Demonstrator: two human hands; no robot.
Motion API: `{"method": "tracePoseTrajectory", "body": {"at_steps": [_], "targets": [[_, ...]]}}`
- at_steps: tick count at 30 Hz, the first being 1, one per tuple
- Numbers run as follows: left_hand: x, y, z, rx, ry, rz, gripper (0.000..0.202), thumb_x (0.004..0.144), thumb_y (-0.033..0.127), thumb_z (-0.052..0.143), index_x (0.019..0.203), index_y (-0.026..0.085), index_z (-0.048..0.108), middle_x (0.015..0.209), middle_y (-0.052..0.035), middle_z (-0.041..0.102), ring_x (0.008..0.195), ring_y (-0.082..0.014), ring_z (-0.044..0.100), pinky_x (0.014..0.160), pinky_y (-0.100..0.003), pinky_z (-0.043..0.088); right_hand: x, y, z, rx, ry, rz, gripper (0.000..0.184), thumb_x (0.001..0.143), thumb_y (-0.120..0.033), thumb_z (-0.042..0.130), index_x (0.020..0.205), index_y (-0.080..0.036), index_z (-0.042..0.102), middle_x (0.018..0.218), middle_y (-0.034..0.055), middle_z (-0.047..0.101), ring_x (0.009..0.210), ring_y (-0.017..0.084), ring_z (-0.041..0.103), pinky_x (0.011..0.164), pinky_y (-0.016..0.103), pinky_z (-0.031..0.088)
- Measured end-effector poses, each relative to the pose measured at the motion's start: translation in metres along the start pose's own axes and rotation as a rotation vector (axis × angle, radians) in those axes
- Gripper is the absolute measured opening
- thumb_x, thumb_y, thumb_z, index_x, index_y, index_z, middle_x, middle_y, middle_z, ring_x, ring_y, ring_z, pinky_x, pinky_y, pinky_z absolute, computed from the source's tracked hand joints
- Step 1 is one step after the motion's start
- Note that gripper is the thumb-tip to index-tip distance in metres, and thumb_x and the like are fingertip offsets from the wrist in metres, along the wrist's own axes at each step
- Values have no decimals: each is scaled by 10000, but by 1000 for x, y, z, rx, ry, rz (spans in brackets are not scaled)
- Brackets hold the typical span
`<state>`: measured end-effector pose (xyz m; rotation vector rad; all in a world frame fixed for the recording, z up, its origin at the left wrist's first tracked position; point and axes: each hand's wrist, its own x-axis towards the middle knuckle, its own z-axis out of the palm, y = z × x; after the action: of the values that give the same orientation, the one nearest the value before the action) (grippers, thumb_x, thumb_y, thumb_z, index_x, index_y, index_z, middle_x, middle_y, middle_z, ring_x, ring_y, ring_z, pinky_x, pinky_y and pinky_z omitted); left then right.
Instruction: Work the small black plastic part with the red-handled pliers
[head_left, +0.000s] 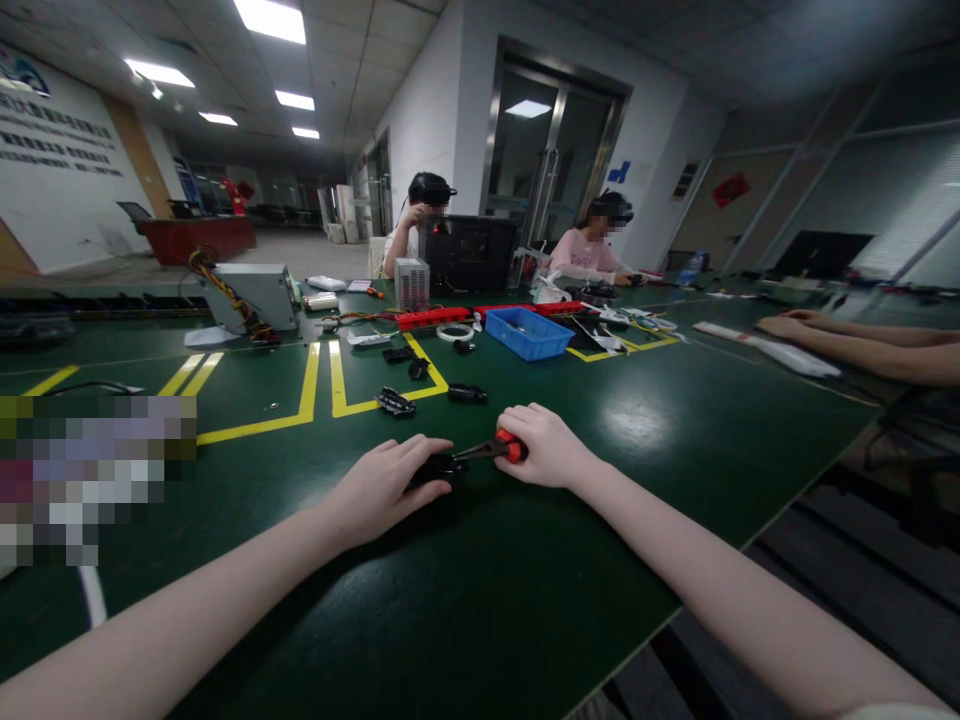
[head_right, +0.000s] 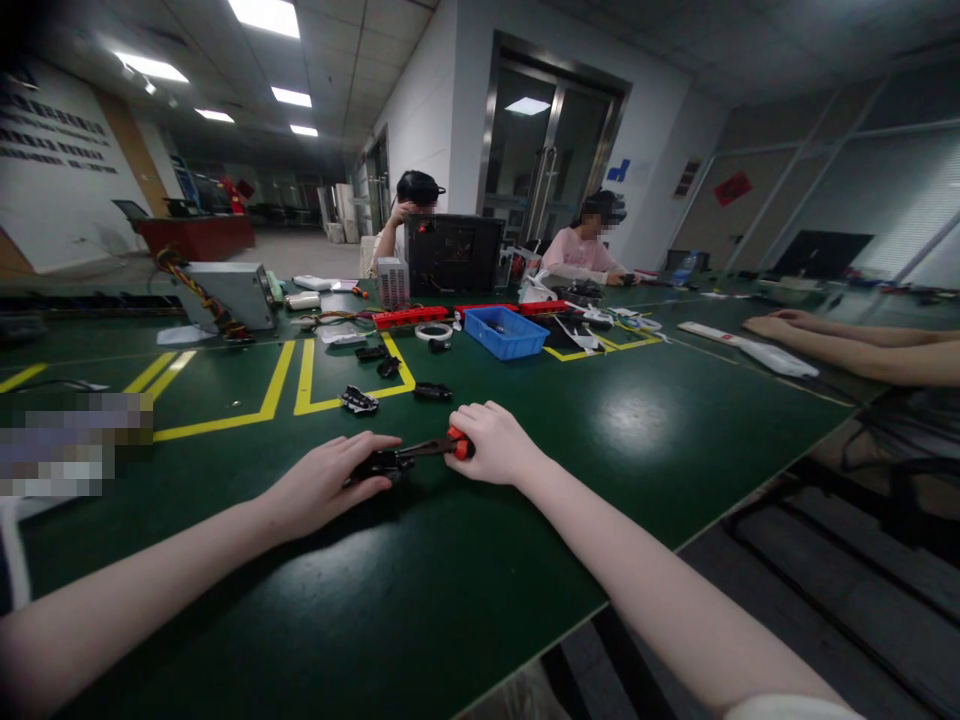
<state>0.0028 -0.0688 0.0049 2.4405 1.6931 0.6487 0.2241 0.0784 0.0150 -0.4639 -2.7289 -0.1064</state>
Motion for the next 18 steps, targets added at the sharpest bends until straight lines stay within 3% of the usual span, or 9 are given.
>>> {"method": "tracePoseTrajectory", "body": {"at_steps": [11, 18], "targets": [[0, -1, -1, 30, -6, 47, 432, 974, 397, 393, 1376, 240, 376, 1073, -66, 582, 881, -201, 582, 776, -328, 456, 1, -3, 2, 31, -14, 8, 172, 729, -296, 581, 726, -192, 445, 752, 17, 535, 704, 163, 486, 669, 279, 298], [-1, 0, -2, 8, 5, 42, 529, 981, 395, 371, 1468, 313, 178, 1107, -61, 575, 859, -196, 575, 770, -318, 452, 2, -4, 0, 58, -26, 11, 164, 741, -288, 583, 724, -194, 450, 752, 9, 535, 697, 154, 489, 663, 275, 301]]}}
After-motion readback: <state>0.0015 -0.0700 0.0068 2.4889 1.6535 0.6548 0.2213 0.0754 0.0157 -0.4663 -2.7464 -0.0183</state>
